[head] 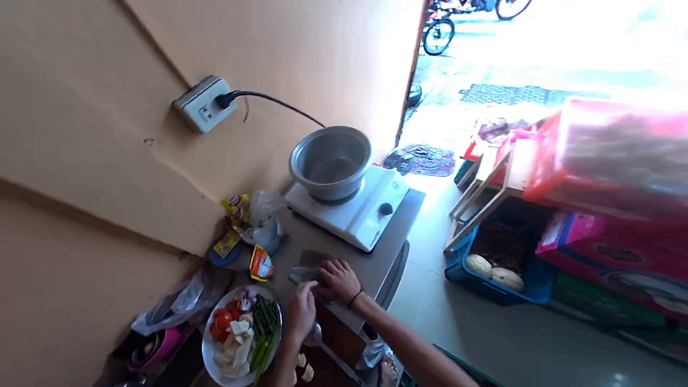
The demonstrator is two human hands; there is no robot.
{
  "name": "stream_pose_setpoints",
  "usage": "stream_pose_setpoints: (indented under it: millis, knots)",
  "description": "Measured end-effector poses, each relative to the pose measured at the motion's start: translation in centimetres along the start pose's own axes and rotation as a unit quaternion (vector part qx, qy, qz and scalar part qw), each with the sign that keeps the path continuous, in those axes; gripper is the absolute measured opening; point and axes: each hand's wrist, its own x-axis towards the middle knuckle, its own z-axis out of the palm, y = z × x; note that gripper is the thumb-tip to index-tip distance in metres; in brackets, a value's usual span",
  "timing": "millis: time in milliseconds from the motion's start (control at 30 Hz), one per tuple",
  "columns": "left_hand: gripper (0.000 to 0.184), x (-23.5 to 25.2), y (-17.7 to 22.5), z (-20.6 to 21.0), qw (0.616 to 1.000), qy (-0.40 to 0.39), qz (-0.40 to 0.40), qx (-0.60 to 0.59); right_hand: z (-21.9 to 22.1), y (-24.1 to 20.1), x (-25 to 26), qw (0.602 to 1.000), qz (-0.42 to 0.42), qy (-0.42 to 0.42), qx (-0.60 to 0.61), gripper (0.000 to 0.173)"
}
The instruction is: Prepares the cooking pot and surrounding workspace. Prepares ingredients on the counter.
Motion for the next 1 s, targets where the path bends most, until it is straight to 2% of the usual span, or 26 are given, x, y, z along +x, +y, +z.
stream_pose_setpoints:
  millis: [67, 100, 167, 233, 333, 433, 500, 533, 633, 667, 733, 800, 833, 900, 967, 1000]
  knots:
    - [0.038, 5.3, -1.5, 0.5, 0.992, -0.062, 0.000, 0.106, 1.2, -0.2, -1.7, 0.997, 0.066, 0.025, 0.026, 0.055]
    - [0.042, 6.8, -1.6, 0.9, 0.983, -0.093, -0.020, 0.156, 1.5, -0.2, -2.5, 0.996, 0.079, 0.033, 0.040, 0.053]
    - [0.047, 8.0, -0.8, 2.3, 0.968, -0.106, -0.058, 0.221, 1.2, 0.5, -4.2, 0.994, 0.083, 0.048, 0.060, 0.046]
    - [0.048, 7.3, 1.1, 4.0, 0.961, -0.107, -0.080, 0.240, 0.6, 1.8, -6.3, 0.991, 0.090, 0.071, 0.074, 0.042]
    - [0.045, 5.5, 4.0, 6.9, 0.963, -0.103, -0.073, 0.240, -0.2, 3.3, -9.8, 0.981, 0.126, 0.126, 0.075, 0.039]
    - [0.041, 4.5, 4.9, 9.4, 0.970, -0.073, -0.055, 0.225, 0.3, 2.9, -12.2, 0.961, 0.212, 0.162, 0.074, 0.043]
    - [0.045, 4.1, 4.9, 10.9, 0.977, -0.064, -0.041, 0.201, 1.1, 1.9, -12.7, 0.930, 0.279, 0.192, 0.146, 0.043]
    - [0.049, 3.7, 4.9, 11.6, 0.980, -0.062, -0.034, 0.184, 1.6, 1.3, -12.6, 0.900, 0.304, 0.217, 0.226, 0.041]
    - [0.063, 2.6, 3.9, 14.1, 0.987, -0.014, 0.030, 0.159, 3.0, -0.2, -10.8, 0.762, 0.309, 0.338, 0.458, 0.046]
    - [0.062, 2.6, 3.7, 14.7, 0.986, -0.007, 0.045, 0.160, 3.5, -0.3, -10.1, 0.732, 0.301, 0.370, 0.487, 0.054]
    - [0.058, 2.9, 3.6, 15.4, 0.984, -0.018, 0.073, 0.159, 3.9, 0.3, -9.3, 0.696, 0.280, 0.398, 0.528, 0.068]
    - [0.054, 3.3, 4.0, 15.9, 0.985, -0.027, 0.106, 0.137, 4.0, 1.0, -9.3, 0.650, 0.259, 0.407, 0.588, 0.070]
    - [0.053, 3.1, 4.2, 16.3, 0.985, -0.031, 0.118, 0.123, 4.2, 1.3, -9.4, 0.613, 0.246, 0.412, 0.627, 0.066]
    - [0.052, 2.8, 5.0, 17.6, 0.984, -0.032, 0.147, 0.091, 4.4, 2.7, -9.6, 0.494, 0.192, 0.419, 0.737, 0.058]
    - [0.050, 2.2, 6.9, 18.4, 0.983, -0.047, 0.157, 0.088, 3.2, 3.6, -10.2, 0.318, 0.123, 0.376, 0.862, 0.056]
    - [0.050, 1.7, 9.0, 17.7, 0.979, -0.094, 0.137, 0.115, 0.8, 3.1, -11.0, 0.245, 0.119, 0.345, 0.898, 0.061]
